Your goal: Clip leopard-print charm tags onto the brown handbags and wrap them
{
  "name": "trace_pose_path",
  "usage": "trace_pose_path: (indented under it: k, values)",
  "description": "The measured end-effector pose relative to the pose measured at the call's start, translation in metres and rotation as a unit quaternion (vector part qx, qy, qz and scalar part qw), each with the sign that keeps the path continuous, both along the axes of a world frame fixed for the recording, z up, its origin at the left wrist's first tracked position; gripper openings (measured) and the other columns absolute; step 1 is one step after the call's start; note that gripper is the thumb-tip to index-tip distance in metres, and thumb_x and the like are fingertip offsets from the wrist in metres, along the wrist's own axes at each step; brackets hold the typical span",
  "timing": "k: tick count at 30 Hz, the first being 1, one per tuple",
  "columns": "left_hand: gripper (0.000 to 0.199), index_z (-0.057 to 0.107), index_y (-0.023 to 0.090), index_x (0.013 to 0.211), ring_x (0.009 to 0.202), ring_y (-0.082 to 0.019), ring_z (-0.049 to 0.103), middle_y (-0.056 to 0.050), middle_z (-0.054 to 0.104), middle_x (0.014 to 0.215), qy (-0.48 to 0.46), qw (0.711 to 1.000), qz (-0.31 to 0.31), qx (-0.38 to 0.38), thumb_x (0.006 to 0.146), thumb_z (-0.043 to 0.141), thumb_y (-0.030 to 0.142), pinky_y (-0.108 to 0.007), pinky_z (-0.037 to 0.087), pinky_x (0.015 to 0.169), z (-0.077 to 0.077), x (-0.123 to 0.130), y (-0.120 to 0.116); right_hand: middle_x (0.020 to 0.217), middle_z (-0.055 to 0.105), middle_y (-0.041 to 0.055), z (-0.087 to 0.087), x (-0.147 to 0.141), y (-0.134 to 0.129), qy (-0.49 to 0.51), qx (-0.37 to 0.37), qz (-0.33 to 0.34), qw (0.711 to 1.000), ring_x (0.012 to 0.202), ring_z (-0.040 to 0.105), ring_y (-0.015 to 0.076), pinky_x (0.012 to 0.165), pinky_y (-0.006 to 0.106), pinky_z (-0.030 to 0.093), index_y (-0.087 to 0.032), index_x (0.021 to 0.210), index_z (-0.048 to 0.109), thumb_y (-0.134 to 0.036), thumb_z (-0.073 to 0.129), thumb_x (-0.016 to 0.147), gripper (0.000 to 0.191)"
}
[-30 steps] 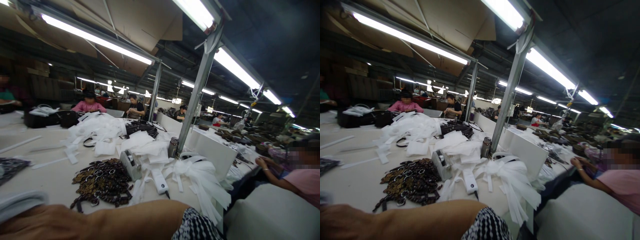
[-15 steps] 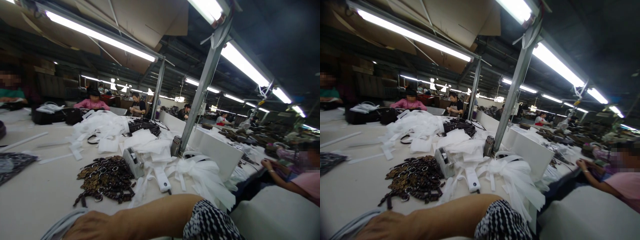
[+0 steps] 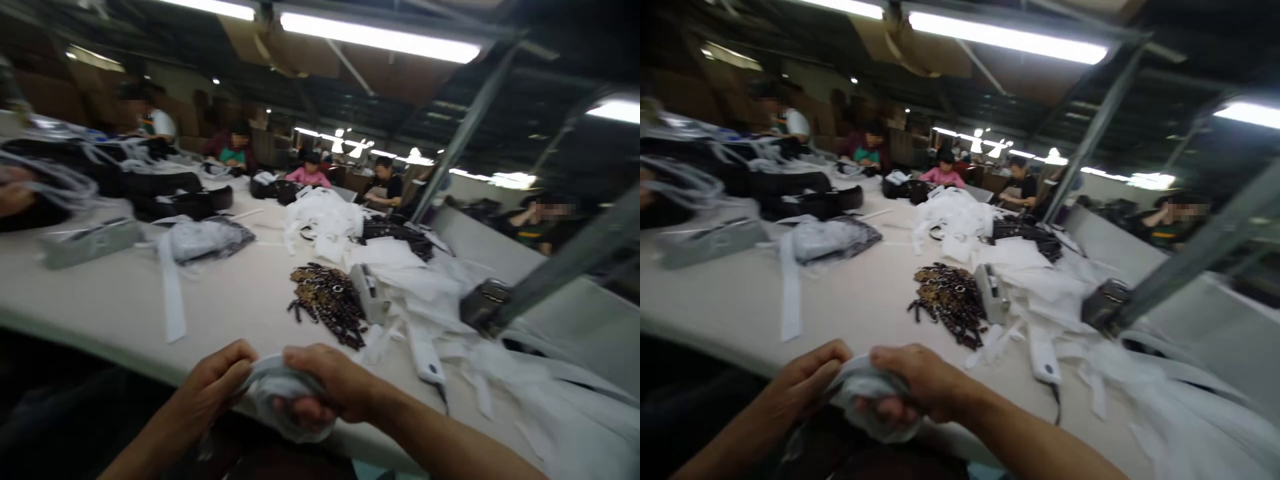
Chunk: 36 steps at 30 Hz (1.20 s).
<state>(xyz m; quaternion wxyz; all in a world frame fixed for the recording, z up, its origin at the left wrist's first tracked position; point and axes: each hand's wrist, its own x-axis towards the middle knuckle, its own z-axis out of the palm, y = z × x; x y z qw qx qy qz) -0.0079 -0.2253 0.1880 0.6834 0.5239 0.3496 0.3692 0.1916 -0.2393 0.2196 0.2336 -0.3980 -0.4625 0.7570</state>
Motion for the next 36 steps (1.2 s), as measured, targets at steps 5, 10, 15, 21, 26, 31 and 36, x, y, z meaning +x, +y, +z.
trace_pose_path:
  k: [5, 10, 15, 21, 26, 31, 36]
  values:
    - [0.031, 0.06, 0.015, 0.088, 0.044, -0.002, 0.029, 0.007, 0.045, 0.056, -0.093, 0.994, 0.038, -0.048, 0.084, 0.065, 0.046, -0.014, 0.017, 0.041, -0.01, -0.003, 0.001, 0.034, 0.037, -0.0069, -0.005, 0.0, 0.001, 0.21, -0.12, -0.052, 0.969, 0.03, 0.025, 0.0054, 0.039, 0.019, 0.033, -0.008, 0.077, 0.065, -0.059, 0.037, 0.093, 0.06]
    - [0.025, 0.063, 0.014, 0.097, 0.046, -0.003, 0.04, 0.004, 0.05, 0.059, -0.168, 0.98, 0.015, -0.11, 0.085, 0.067, 0.036, -0.013, 0.032, 0.043, -0.008, 0.001, -0.006, 0.036, 0.035, -0.0081, -0.011, -0.005, 0.002, 0.313, -0.124, -0.077, 0.938, 0.03, 0.019, 0.0038, 0.038, 0.018, 0.032, -0.006, 0.079, 0.065, -0.055, 0.036, 0.095, 0.059]
    - [0.023, 0.062, 0.013, 0.093, 0.058, -0.008, 0.056, -0.002, 0.06, 0.07, -0.205, 0.967, -0.023, -0.147, 0.081, 0.072, 0.03, -0.018, 0.048, 0.055, -0.019, -0.006, -0.008, 0.037, 0.033, -0.0096, -0.013, -0.008, 0.007, 0.347, -0.122, -0.076, 0.927, 0.03, 0.016, 0.0034, 0.037, 0.017, 0.03, -0.008, 0.077, 0.064, -0.055, 0.031, 0.098, 0.061]
    - [0.026, 0.06, 0.013, 0.09, 0.057, -0.01, 0.058, -0.002, 0.06, 0.074, -0.251, 0.949, -0.045, -0.188, 0.077, 0.076, 0.03, -0.02, 0.05, 0.054, -0.028, -0.001, -0.01, 0.035, 0.032, -0.0096, -0.016, -0.013, 0.01, 0.391, -0.135, -0.059, 0.909, 0.028, 0.012, 0.003, 0.033, 0.016, 0.027, -0.008, 0.076, 0.066, -0.055, 0.023, 0.099, 0.068]
    - [0.032, 0.064, 0.014, 0.101, 0.06, -0.01, 0.059, -0.005, 0.064, 0.084, -0.255, 0.945, -0.07, -0.194, 0.077, 0.076, 0.03, -0.023, 0.054, 0.059, -0.029, 0.002, -0.012, 0.033, 0.032, -0.0092, -0.026, -0.02, 0.016, 0.399, -0.123, -0.061, 0.906, 0.025, 0.008, 0.0028, 0.03, 0.015, 0.022, -0.009, 0.073, 0.067, -0.057, 0.019, 0.099, 0.072]
    - [0.046, 0.067, 0.01, 0.11, 0.064, -0.011, 0.061, -0.007, 0.067, 0.082, -0.279, 0.942, -0.065, -0.176, 0.072, 0.08, 0.033, -0.021, 0.052, 0.063, -0.036, 0.001, -0.011, 0.039, 0.046, -0.0037, -0.042, -0.025, 0.024, 0.384, -0.133, -0.062, 0.912, 0.027, 0.025, 0.0051, 0.032, 0.018, 0.031, -0.009, 0.072, 0.067, -0.063, 0.025, 0.096, 0.073]
    - [0.045, 0.064, 0.01, 0.118, 0.077, -0.016, 0.066, -0.015, 0.069, 0.104, -0.272, 0.943, -0.063, -0.181, 0.079, 0.074, 0.03, -0.024, 0.053, 0.069, -0.046, -0.002, -0.005, 0.048, 0.057, 0.0018, -0.063, -0.027, 0.032, 0.341, -0.182, -0.116, 0.915, 0.036, 0.044, 0.0085, 0.039, 0.021, 0.043, -0.01, 0.068, 0.065, -0.069, 0.035, 0.09, 0.07]
